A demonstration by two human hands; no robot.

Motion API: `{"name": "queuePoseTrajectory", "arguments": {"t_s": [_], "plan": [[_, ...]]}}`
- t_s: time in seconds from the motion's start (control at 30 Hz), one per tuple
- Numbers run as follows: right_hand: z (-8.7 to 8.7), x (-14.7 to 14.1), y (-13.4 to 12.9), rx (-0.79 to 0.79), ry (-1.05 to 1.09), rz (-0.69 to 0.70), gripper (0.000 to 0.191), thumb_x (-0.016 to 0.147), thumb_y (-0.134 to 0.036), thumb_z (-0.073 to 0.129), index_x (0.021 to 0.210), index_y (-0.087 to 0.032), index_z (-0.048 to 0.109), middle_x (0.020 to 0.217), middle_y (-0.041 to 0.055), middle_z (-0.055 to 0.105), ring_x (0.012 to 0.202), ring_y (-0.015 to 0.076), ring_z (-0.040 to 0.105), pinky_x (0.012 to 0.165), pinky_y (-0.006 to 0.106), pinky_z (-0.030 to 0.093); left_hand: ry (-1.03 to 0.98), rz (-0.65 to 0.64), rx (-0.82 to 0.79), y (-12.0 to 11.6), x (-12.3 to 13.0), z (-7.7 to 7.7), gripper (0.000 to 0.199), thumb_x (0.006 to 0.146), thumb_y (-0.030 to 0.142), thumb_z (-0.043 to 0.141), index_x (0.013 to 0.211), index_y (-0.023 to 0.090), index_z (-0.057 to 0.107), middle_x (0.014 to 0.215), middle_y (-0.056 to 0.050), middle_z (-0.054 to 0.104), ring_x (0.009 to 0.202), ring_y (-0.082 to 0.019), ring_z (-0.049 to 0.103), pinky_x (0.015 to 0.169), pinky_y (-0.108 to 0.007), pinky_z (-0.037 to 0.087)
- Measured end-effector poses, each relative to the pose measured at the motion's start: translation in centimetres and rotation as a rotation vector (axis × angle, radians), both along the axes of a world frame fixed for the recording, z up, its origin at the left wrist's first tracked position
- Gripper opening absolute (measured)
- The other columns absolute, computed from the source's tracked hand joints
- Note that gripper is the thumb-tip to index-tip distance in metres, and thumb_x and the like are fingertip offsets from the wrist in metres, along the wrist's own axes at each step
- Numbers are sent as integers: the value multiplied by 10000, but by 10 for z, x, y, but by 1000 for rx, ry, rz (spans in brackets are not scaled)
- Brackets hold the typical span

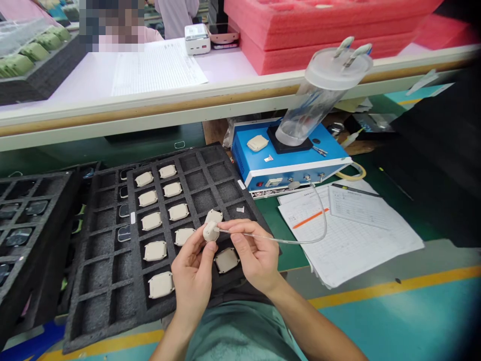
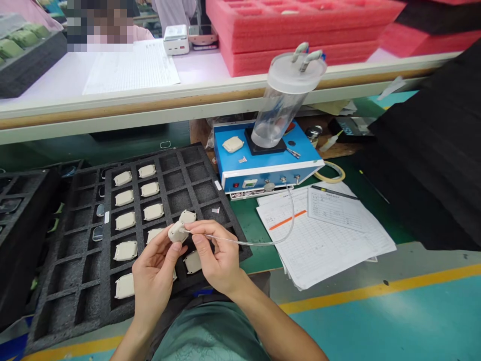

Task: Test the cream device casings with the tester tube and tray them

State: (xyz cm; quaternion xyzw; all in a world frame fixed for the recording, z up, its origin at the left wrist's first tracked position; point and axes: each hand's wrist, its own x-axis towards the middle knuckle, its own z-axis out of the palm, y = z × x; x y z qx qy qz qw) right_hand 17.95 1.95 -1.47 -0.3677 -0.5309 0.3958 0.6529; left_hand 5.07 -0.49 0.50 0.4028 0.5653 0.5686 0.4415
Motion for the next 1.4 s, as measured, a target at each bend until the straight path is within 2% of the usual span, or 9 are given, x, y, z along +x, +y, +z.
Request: {"name": "queuePoseTrajectory", "arguments": {"t_s": [0.97, 1.4], "plan": [[2, -2, 3, -1, 4, 9, 115, 1027, -259, 587, 1013, -232, 698, 1048, 83, 785, 1003, 209, 773, 883, 346, 655, 30, 18, -43, 2, -1, 2, 429, 833, 451, 828, 1188, 215, 778, 1236, -118, 780, 1142, -313, 750, 1014, -442, 616], [0, -1, 2, 5, 15, 20, 117, 1023, -215, 586, 1030, -237, 701, 1060, 80, 776, 1008, 202, 761, 891, 345, 644, -1, 8, -7, 2, -1, -1, 366, 860, 394, 816, 1184, 228, 783, 1214, -98, 791, 1110, -272, 765, 1004, -399, 615]]}}
